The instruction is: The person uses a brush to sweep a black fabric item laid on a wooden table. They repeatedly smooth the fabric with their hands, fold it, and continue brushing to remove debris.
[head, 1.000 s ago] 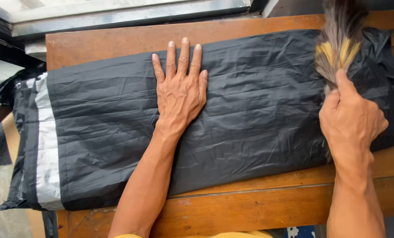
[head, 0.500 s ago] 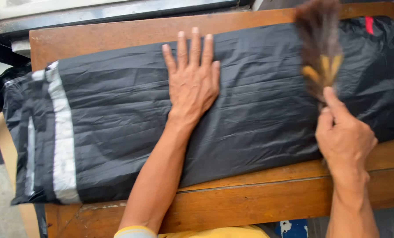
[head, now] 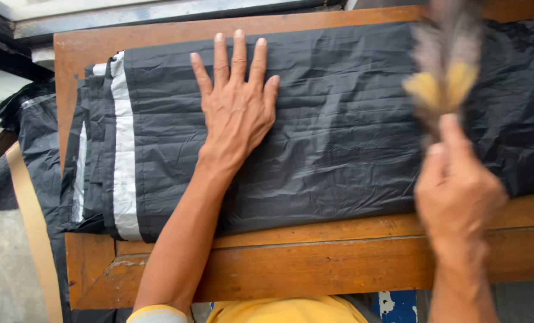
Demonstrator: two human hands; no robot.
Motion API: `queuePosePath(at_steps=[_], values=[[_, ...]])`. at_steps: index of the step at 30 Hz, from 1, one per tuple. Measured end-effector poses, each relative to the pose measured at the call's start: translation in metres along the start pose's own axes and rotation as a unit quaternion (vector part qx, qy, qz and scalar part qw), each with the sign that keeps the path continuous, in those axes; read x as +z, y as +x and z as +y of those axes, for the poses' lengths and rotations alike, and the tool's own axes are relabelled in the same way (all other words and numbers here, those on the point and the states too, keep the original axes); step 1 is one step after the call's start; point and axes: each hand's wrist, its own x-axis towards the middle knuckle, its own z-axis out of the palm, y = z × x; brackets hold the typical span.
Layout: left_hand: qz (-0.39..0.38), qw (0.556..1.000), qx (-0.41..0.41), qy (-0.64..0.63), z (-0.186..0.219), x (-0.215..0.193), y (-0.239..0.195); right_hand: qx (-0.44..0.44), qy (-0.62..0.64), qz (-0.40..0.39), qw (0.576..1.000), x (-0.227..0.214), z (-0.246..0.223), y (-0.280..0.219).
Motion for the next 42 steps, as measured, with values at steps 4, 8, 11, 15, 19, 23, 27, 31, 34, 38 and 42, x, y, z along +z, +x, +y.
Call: queuePosePath(at_steps=[4, 8, 11, 15, 19, 23, 27, 31, 34, 38, 42], values=[[-0.016, 1.000, -0.008, 0.015, -0.018, 0.001, -0.021, -0.201, 0.117, 0.020, 0.972, -0.033, -0.090, -0.010], [-0.041, 0.998, -0.037, 0.010, -0.025, 0.011, -0.033, -0.211, 0.085, -0.011, 0.974, -0.007, -0.076, -0.014], [-0.007, 1.000, -0.028, 0.004, -0.025, 0.009, -0.035, -0.023, -0.057, -0.145, 0.988, 0.005, -0.032, 0.015], [0.016, 0.999, -0.026, 0.010, -0.025, 0.012, -0.034, 0.015, -0.049, -0.038, 0.998, 0.001, -0.032, 0.026], [0.041, 0.999, -0.009, 0.004, -0.030, 0.022, -0.036, -0.195, 0.084, -0.026, 0.977, -0.016, -0.109, -0.002], [0.010, 0.999, -0.039, 0.010, -0.025, 0.011, -0.033, -0.133, -0.002, 0.000, 0.991, 0.013, -0.069, 0.003], [-0.006, 0.998, -0.057, -0.019, -0.027, 0.012, -0.033, 0.037, -0.059, -0.079, 0.994, 0.017, -0.023, 0.015], [-0.004, 0.998, -0.063, -0.023, -0.026, 0.013, -0.033, 0.007, -0.028, -0.157, 0.987, -0.018, -0.096, -0.014], [0.019, 0.997, -0.072, -0.005, -0.024, 0.012, -0.032, -0.173, 0.127, -0.050, 0.976, -0.026, -0.156, -0.061], [0.010, 0.996, -0.090, -0.018, -0.026, 0.016, -0.034, -0.144, 0.011, -0.046, 0.988, -0.017, -0.132, -0.044], [0.065, 0.991, -0.112, -0.033, -0.027, 0.017, -0.032, 0.032, -0.040, -0.095, 0.994, 0.001, -0.101, 0.000]])
